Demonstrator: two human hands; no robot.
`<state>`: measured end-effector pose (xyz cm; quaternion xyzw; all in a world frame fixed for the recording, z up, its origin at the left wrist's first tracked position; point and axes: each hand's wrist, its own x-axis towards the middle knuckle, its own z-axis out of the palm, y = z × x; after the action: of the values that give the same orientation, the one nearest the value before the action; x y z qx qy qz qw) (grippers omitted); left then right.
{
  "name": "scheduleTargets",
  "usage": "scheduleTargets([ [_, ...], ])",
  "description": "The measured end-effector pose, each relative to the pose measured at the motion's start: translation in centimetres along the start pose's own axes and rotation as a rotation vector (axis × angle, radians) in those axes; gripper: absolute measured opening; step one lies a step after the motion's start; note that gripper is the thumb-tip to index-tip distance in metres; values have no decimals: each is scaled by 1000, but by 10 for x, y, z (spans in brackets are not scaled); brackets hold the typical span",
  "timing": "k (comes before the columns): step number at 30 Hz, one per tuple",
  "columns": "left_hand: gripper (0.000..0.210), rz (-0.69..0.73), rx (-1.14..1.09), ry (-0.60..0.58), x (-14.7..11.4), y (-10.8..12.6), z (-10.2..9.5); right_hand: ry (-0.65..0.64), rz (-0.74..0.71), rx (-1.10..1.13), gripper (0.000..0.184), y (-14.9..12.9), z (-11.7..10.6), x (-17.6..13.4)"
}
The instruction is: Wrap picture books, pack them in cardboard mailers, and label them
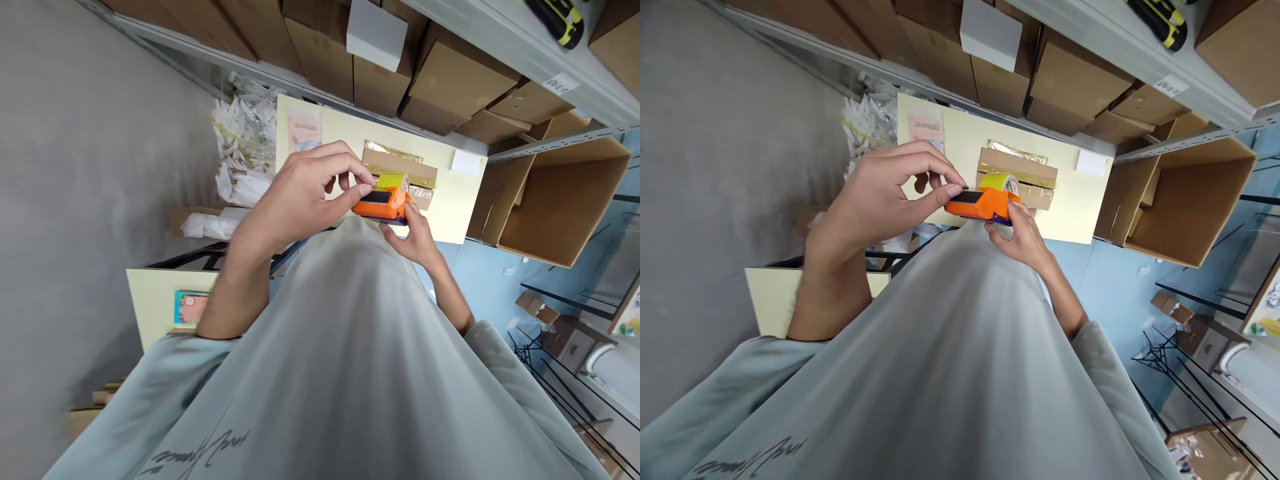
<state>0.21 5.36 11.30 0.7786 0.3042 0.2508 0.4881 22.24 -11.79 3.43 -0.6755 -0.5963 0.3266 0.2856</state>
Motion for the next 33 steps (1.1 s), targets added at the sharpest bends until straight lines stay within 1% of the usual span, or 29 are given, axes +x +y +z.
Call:
scheduleTargets([
  [4, 7, -66, 35, 11, 2, -4, 8, -6, 31, 69, 39, -1, 4, 0],
  [6, 10, -85, 46, 15, 3, -8, 11, -13, 53, 97, 44, 0, 5, 1],
  [10, 17, -71, 92, 51, 3, -14, 17, -34, 97, 95, 56, 7, 5, 8],
  [13, 21, -45, 113, 74, 0, -15, 21, -33, 79, 63, 61, 14, 0, 14],
  [15, 22, -9, 114, 92, -2, -14, 25, -33, 46, 36, 58, 17, -6, 18],
  [17, 22, 33, 137, 116, -3, -12, 27, -49, 5, 9, 52, 22, -14, 20],
  [19, 18, 113, 182, 165, -4, -8, 29, -80, -34, -9, 46, 28, -22, 21],
  [21, 10, 230, 227, 248, -5, -2, 26, -98, -52, -21, 47, 37, -29, 21],
  [23, 8, 280, 262, 362, -7, 5, 21, -90, -35, -40, 52, 47, -35, 20],
  [24, 8, 271, 283, 419, -9, 9, 18, -77, -16, -53, 55, 52, -39, 18],
  [26, 9, 212, 304, 493, -11, 13, 12, -55, 29, -86, 60, 61, -48, 15],
  [28, 10, 151, 251, 503, -13, 6, 12, -53, 72, -126, 64, 66, -61, 12],
  [29, 9, 104, 189, 485, -13, -4, 14, -68, 95, -147, 66, 67, -69, 13],
  [31, 8, -61, 20, 439, -11, -34, 24, -136, 150, -188, 68, 66, -87, 19],
  [32, 13, -154, -75, 441, -9, -53, 31, -187, 182, -202, 69, 64, -97, 26],
  [33, 22, -241, -160, 446, -7, -74, 38, -244, 214, -205, 69, 63, -105, 34],
])
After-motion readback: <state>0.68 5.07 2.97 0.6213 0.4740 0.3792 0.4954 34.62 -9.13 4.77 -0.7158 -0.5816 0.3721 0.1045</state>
